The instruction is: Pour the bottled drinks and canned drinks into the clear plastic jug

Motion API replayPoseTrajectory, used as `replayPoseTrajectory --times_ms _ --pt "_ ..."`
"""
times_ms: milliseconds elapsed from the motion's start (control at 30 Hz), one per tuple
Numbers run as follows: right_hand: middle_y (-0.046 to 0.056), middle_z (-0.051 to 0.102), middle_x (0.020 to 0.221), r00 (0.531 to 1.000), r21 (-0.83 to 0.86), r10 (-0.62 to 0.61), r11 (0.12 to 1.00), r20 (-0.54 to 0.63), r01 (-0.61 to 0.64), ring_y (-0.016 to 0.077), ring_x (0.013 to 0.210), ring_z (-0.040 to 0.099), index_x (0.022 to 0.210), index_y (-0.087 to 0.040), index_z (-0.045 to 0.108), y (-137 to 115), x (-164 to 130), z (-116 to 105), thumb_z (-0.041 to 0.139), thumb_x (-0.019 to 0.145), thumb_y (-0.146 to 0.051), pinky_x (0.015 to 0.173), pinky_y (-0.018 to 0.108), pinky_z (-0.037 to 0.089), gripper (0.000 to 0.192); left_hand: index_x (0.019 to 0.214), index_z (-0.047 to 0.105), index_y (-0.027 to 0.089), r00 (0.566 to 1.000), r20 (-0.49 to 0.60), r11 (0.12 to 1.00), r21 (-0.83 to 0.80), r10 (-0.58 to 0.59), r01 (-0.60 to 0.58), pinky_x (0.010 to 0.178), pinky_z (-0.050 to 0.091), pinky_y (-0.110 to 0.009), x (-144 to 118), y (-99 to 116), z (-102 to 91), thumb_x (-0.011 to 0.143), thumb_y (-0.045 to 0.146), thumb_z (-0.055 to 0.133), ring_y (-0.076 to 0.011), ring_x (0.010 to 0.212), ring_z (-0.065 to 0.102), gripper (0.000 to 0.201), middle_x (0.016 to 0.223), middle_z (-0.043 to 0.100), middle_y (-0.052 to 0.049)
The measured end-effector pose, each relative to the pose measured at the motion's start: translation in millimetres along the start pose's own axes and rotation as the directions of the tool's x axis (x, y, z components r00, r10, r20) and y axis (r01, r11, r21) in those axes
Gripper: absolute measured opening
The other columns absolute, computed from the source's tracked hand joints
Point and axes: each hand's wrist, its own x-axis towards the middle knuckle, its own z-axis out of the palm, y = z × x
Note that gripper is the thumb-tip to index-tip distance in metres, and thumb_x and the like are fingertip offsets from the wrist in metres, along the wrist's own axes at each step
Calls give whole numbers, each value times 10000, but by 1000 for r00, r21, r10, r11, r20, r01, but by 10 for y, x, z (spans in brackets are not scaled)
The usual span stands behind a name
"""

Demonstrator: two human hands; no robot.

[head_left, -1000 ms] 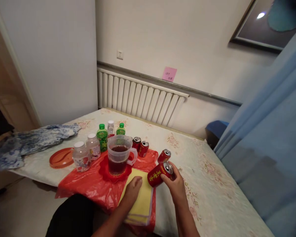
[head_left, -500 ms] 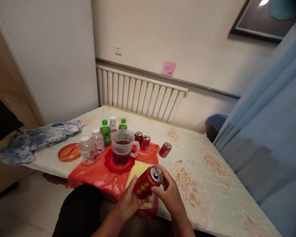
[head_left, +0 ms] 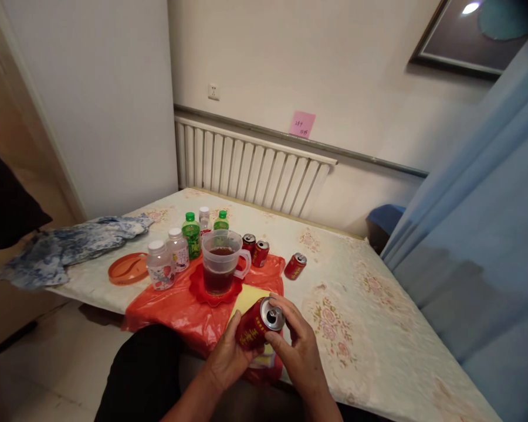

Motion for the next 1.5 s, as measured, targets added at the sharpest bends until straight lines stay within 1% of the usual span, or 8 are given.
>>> replayPoseTrajectory --times_ms 133,333,500,633,833,1000,1200,1500 --pt "89 638 1311 1000 -18 -7 1000 -24 7 280 1239 572 1170 -261 696 14 -26 23 717 758 -220 1077 458 437 415 1101 677 146 1000 8 1000 -9 5 -5 743 539 -310 -5 -2 3 998 394 442 -191 809 702 356 984 761 -99" --pt "82 633 1322 1000 -23 -3 1000 -21 2 290 1248 568 1170 -277 702 32 -43 25 720 758 -229 1071 470 442 415 1062 696 148 1000 -24 1000 -12 10 -11 751 526 -305 -31 -11 72 984 397 470 -189 789 695 345 926 761 -84" --pt "71 614 1349 1000 -22 21 1000 1 -21 288 1262 555 1159 -287 707 26 -58 15 716 762 -226 1077 454 435 402 1032 702 147 999 -48 999 -47 -8 6 742 521 -306 -36 -16 115 1004 385 418 -180 776 688 372 919 762 -74" --pt "65 623 1333 1000 -18 14 1000 2 -14 282 1247 567 1140 -282 714 17 -67 24 718 751 -214 1064 429 448 395 1058 701 141 1000 -3 998 -58 -9 9 750 519 -299 -38 -21 106 1015 384 388 -184 821 695 399 970 764 -84" --pt "66 639 1308 999 -56 -47 997 -8 47 282 1213 591 1144 -287 712 -40 -82 54 712 733 -177 1029 409 482 426 1130 675 143 997 82 998 -60 -10 15 854 510 -340 -19 -32 52 984 394 463 -225 961 690 360 1076 746 -98" --pt "65 616 1333 996 -107 -84 990 31 87 278 1223 579 1168 -303 697 -88 -108 82 729 731 -165 1030 397 481 460 1118 661 141 998 67 999 -53 -3 7 950 479 -342 27 -58 -22 948 432 533 -218 993 681 361 1043 749 -85" --pt "67 607 1334 994 -132 -97 986 48 102 274 1230 568 1199 -300 673 -91 -128 131 737 738 -155 1044 400 470 487 1100 671 138 998 56 997 -67 -22 25 832 515 -305 50 -71 -97 953 434 525 -206 900 701 361 1015 755 -83" --pt "65 610 1334 995 -135 -88 986 53 95 277 1256 546 1330 -283 563 -2 -170 185 786 673 -122 1086 419 436 712 1020 715 127 999 -9 999 -43 -32 32 762 523 -296 19 -73 -4 969 443 480 -184 713 687 397 765 743 -44"
